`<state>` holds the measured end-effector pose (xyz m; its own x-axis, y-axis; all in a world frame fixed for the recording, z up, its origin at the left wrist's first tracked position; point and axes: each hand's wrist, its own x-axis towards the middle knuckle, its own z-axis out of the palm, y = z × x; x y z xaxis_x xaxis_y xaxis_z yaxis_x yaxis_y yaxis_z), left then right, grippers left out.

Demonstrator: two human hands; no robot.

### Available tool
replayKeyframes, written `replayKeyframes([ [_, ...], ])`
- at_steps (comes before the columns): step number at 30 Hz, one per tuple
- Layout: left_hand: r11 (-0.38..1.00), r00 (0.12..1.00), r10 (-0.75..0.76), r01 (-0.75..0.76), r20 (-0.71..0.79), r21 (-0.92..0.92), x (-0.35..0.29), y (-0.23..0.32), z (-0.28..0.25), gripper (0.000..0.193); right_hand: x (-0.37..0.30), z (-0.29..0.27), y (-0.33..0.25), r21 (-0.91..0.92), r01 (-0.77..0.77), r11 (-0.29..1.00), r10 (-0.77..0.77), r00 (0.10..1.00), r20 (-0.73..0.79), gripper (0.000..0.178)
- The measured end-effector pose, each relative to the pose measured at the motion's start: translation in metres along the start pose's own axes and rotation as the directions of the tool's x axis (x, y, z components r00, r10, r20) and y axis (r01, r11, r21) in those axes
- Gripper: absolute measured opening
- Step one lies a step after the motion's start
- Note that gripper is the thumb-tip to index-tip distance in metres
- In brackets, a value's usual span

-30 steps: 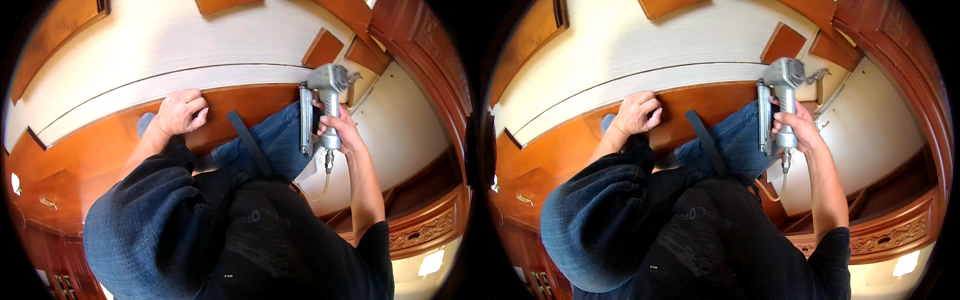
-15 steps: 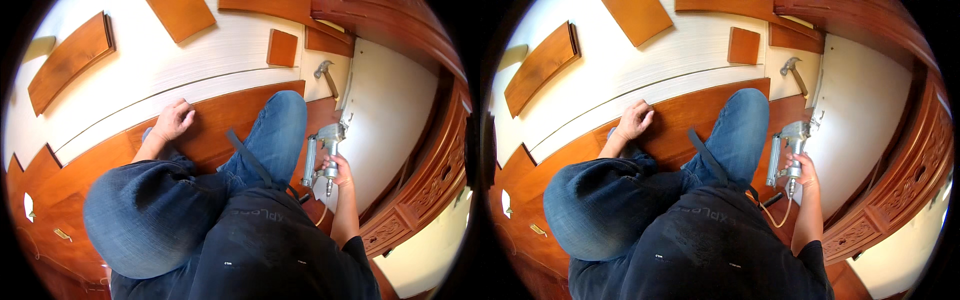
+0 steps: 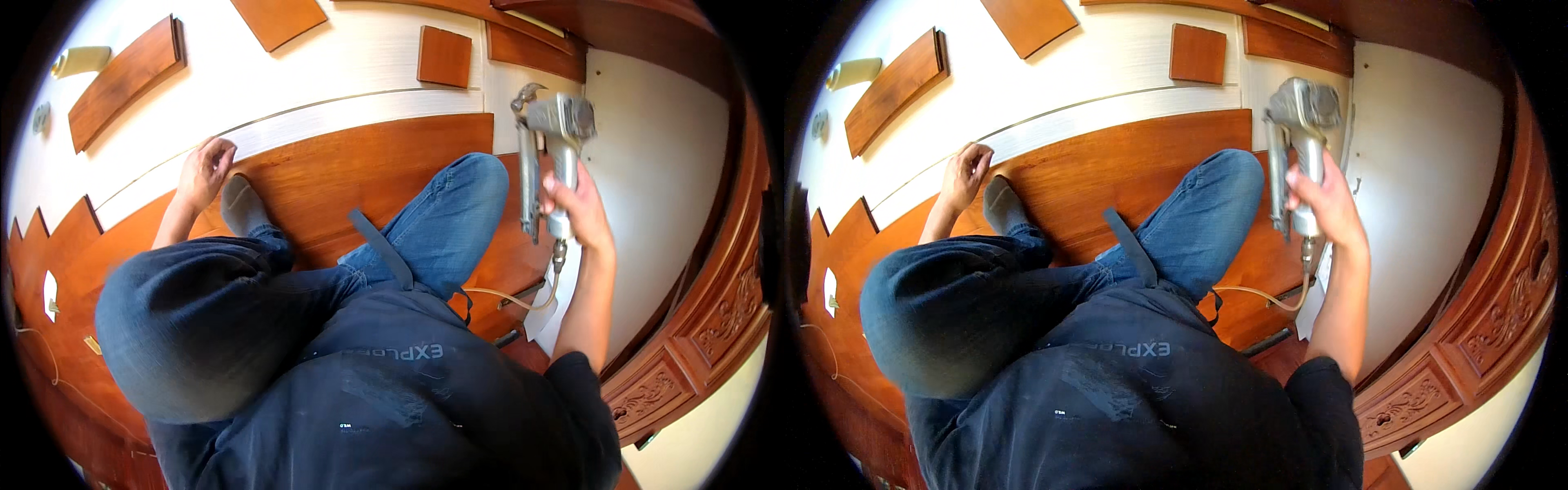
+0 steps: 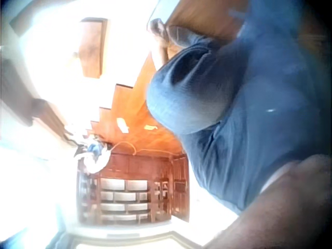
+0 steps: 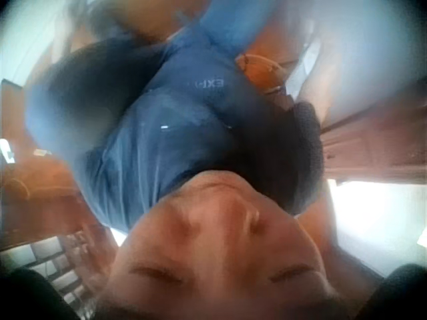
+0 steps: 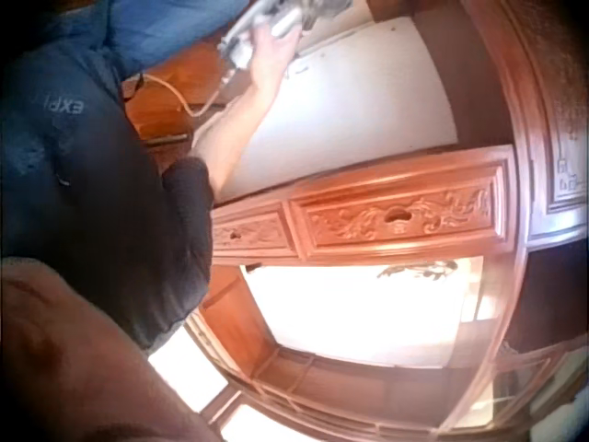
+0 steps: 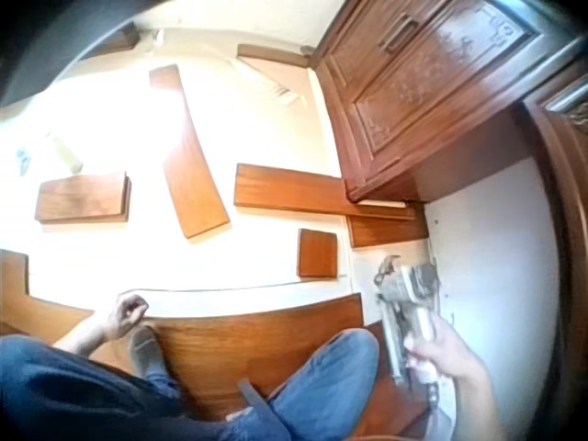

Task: The person installs hardwood flooring planks on a subfloor. They position each plank, tap it into place with a hammer, and secure it using a pneumatic nail gun. The process is repeated for multiple planks across the room.

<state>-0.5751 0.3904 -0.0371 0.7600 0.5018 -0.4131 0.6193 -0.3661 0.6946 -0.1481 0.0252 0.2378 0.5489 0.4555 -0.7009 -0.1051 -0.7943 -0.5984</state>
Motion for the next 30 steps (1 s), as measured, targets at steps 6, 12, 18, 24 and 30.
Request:
replayKeyframes([
  [6, 0.997, 0.953, -0.003, -0.020, -0.304, -0.072, 0.030, -0.032, 0.078, 0.013, 0.102, 0.048, -0.022, 0.151, -0.274, 0.950, 0.231, 0.939, 0.255, 0.055],
  [12, 0.997, 0.924, 0.048, -0.070, -0.380, -0.044, 0.024, -0.025, 0.072, 0.013, 0.159, 0.076, -0.006, 0.149, -0.352, 0.924, 0.259, 0.864, 0.431, 0.063],
  [18, 0.995, 0.921, 0.095, -0.102, -0.377, 0.002, 0.021, -0.026, 0.067, 0.017, 0.187, 0.090, -0.016, 0.141, -0.483, 0.864, 0.385, 0.816, 0.431, 0.060],
  [24, 0.991, 0.927, 0.102, -0.128, -0.361, -0.048, 0.028, -0.026, 0.062, 0.017, 0.211, 0.090, -0.024, 0.040, -0.598, 0.801, 0.512, 0.717, 0.474, 0.044],
  [30, 0.986, 0.932, -0.012, -0.050, -0.362, -0.160, 0.009, -0.027, 0.077, 0.013, 0.201, 0.084, -0.012, -0.115, -0.458, 0.882, 0.461, 0.783, 0.418, 0.036],
])
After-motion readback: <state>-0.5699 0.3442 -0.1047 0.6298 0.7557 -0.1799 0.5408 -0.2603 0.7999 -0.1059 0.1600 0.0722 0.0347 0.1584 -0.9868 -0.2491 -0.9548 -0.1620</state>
